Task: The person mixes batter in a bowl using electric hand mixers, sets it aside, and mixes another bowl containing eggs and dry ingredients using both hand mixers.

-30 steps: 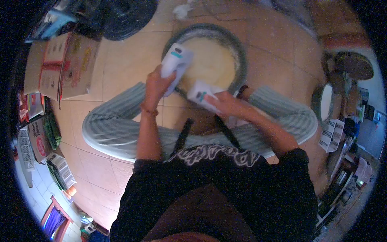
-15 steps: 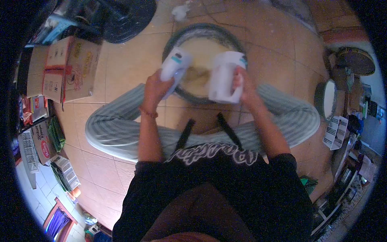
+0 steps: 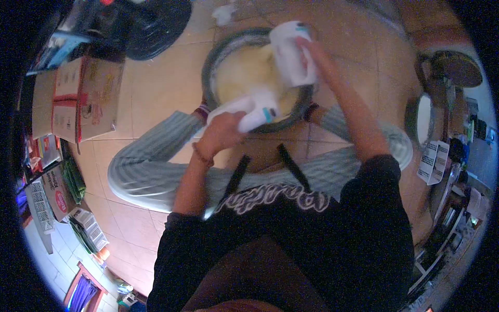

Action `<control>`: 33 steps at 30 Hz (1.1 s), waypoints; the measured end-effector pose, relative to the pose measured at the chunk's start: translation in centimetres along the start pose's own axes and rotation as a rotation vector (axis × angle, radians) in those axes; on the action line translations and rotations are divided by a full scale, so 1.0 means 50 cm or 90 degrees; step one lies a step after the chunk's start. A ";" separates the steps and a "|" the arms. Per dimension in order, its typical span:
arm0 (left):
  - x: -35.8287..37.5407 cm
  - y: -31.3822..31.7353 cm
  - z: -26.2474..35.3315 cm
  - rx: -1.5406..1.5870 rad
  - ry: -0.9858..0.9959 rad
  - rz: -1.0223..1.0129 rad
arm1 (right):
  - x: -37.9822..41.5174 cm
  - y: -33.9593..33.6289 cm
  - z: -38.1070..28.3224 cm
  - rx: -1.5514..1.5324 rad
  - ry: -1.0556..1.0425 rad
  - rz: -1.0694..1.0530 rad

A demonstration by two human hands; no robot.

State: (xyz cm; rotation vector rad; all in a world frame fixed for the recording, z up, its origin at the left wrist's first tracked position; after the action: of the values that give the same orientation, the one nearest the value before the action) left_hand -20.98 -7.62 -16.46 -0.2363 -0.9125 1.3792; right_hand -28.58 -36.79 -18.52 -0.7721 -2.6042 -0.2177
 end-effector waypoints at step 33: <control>-0.096 0.100 0.082 0.250 0.142 0.016 | -0.132 0.508 -0.044 0.847 0.226 -1.054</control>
State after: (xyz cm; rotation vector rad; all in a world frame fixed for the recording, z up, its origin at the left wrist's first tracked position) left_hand -27.07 -12.28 -18.98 -0.0985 -0.4427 1.4907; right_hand -8.81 -19.36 -18.57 1.6342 -1.6827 0.7612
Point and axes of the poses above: each hand's wrist, its own x-axis away from the middle knuckle, its own y-axis out of the palm, z = x × y, the point moved 4 cm from there along -x, towards the middle knuckle, and after that the axes turned 10 degrees about -z, right-handed, at the moved point
